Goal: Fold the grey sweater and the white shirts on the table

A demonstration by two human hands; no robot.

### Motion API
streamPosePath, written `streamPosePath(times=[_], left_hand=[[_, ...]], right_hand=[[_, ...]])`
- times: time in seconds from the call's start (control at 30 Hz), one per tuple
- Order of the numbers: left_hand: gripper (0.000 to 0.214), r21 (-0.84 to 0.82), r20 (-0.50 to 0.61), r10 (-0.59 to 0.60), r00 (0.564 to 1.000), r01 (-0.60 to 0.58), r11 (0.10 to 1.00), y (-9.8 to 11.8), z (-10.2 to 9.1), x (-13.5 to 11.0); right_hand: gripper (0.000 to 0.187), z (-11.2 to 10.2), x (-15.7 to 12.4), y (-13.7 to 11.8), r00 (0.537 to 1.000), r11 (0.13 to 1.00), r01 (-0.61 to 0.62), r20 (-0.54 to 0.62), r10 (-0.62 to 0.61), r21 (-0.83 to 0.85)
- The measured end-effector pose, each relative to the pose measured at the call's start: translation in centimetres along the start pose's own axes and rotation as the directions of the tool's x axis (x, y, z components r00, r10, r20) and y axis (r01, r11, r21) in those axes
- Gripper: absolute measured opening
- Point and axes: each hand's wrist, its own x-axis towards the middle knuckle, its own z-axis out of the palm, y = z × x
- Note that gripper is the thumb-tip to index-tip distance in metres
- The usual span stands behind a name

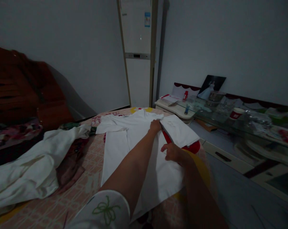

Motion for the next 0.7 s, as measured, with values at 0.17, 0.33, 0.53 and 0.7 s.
streamPosePath(times=[0.17, 0.33, 0.53, 0.7], left_hand=[[0.054, -0.152, -0.106, -0.067, 0.992, 0.050, 0.987, -3.9, -2.2, 1.0], [0.067, -0.316, -0.104, -0.104, 0.989, 0.066, 0.946, -9.2, -4.6, -0.6], [0.068, -0.416, 0.016, -0.135, 0.991, 0.129, 0.900, -12.7, -5.6, -2.8], [0.072, -0.450, 0.010, -0.129, 0.992, 0.119, 0.885, -13.2, -5.9, -2.9]], right_hand=[[0.042, -0.6, -0.6, -0.8, 1.000, 0.998, 0.011, 0.021, -0.013, 0.061], [0.047, 0.1, -0.4, -2.7, 0.985, 0.988, 0.041, 0.158, -0.065, 0.149], [0.062, 3.2, 0.3, -4.8, 0.976, 0.996, 0.074, 0.206, -0.063, -0.046], [0.065, 3.9, 0.4, -5.1, 0.971, 0.988, 0.109, 0.223, -0.081, -0.114]])
